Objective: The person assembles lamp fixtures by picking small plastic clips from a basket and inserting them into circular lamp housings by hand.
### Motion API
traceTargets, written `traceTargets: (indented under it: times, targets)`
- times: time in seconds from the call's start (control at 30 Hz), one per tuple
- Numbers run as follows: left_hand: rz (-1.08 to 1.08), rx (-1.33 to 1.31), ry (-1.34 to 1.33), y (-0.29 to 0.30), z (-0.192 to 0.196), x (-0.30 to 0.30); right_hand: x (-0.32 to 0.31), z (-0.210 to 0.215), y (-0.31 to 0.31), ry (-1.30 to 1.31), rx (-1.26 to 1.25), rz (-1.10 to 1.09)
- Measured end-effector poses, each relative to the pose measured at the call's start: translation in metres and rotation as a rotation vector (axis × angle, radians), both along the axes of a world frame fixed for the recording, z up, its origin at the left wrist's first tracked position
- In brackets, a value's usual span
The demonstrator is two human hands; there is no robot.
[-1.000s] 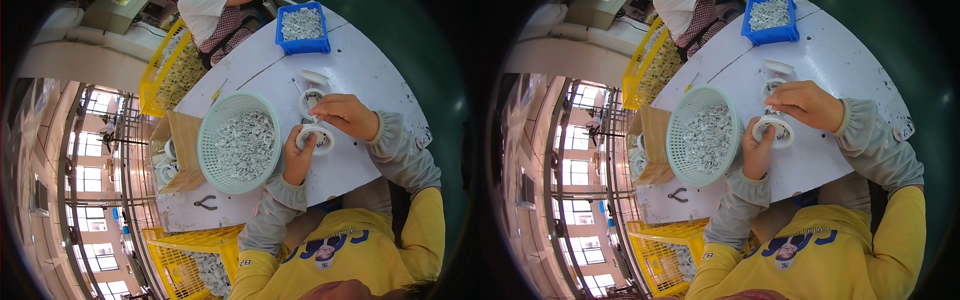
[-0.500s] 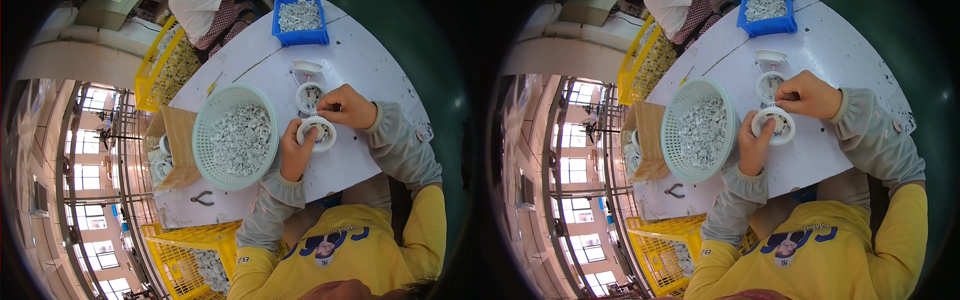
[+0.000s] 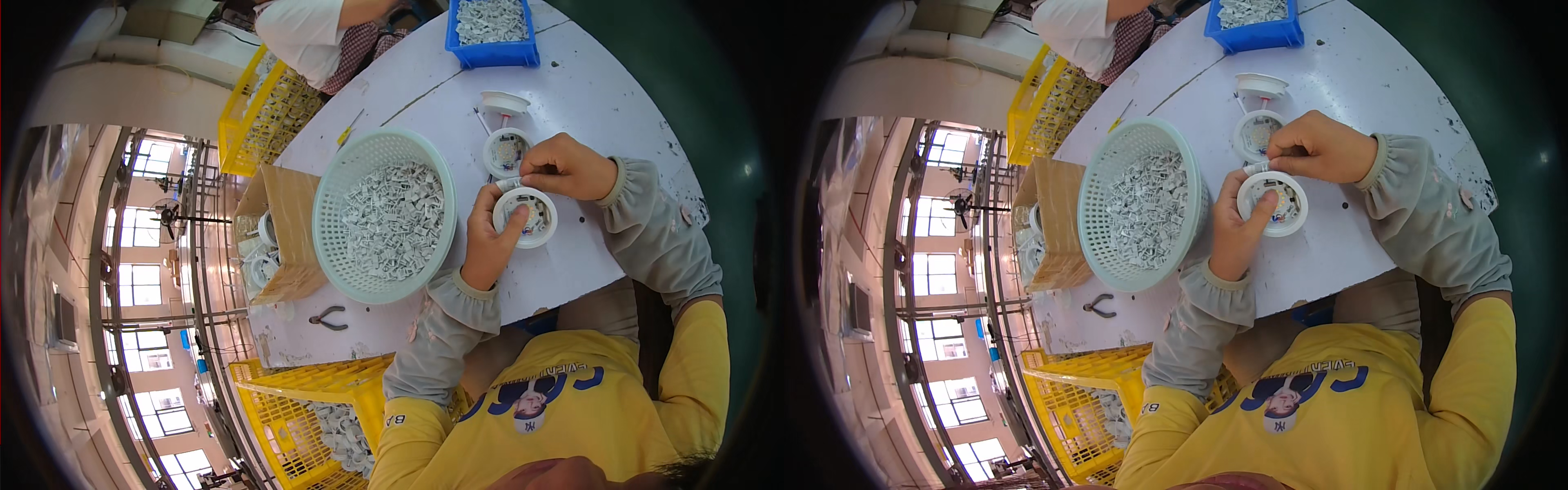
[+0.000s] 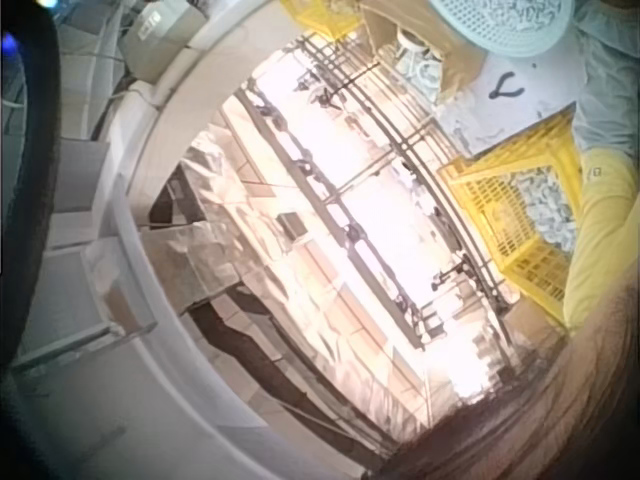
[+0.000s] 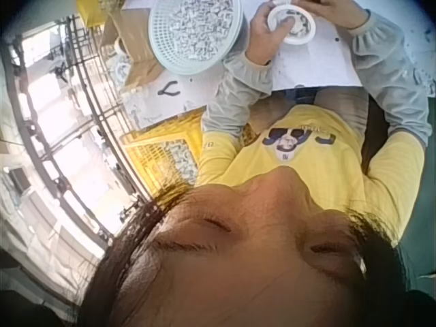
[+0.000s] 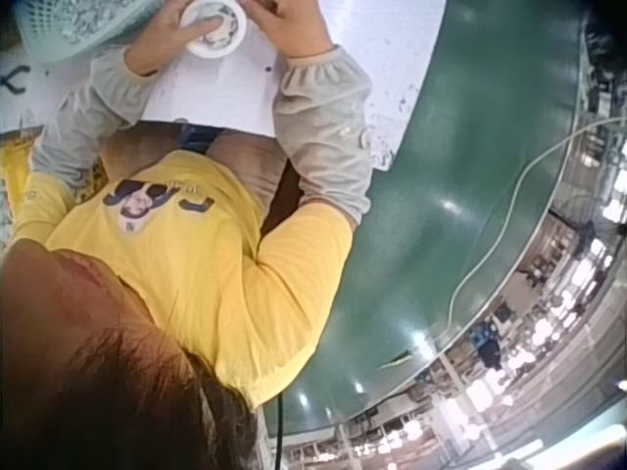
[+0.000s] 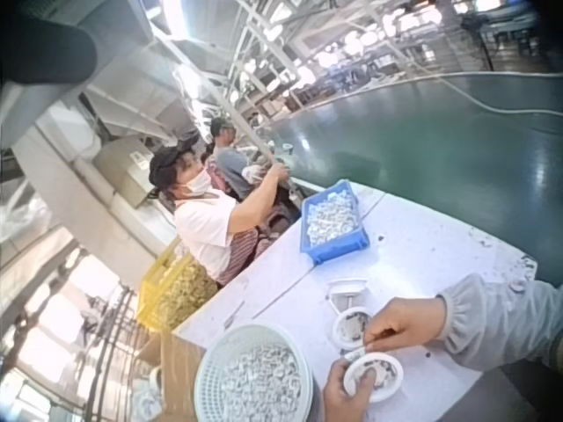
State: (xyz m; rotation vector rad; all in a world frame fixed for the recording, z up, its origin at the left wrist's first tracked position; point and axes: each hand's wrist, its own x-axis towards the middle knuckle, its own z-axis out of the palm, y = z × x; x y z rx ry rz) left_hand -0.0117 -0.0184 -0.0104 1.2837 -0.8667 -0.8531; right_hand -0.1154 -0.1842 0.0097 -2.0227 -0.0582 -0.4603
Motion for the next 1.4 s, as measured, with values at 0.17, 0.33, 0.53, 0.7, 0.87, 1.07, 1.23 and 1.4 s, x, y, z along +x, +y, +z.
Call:
traceTargets:
  times: [0.17,0.33,0.53,0.7,0.87,1.07,1.23,1.4]
  targets:
    - [0.037,-0.015,-0.064,-0.001,-0.003,0.002,-0.002,0.002,0.002,0.126,0.092,0.073]
    - [0.002,0.016,-0.06,0.001,-0.004,0.005,-0.001,-0.002,0.003,0.087,0.179,0.089]
    - [-0.012,0.01,-0.121,0.002,-0.003,0.005,-0.002,0.001,0.002,0.19,0.19,0.125]
    - [-0.061,0.029,-0.142,0.004,0.0,0.004,-0.004,0.002,0.003,0.221,0.265,0.166]
    - [-0.094,0.029,-0.078,0.004,0.001,0.001,-0.007,0.007,0.004,0.238,0.299,0.207]
    - [-0.122,0.05,-0.055,0.006,0.003,0.001,-0.008,0.0,-0.003,0.228,0.494,0.34]
    - [-0.107,-0.008,-0.058,0.004,-0.001,0.003,-0.007,0.006,0.014,0.156,0.229,0.206]
    - [-0.062,0.001,-0.121,0.001,-0.004,0.003,-0.007,0.004,0.019,0.134,0.137,0.067]
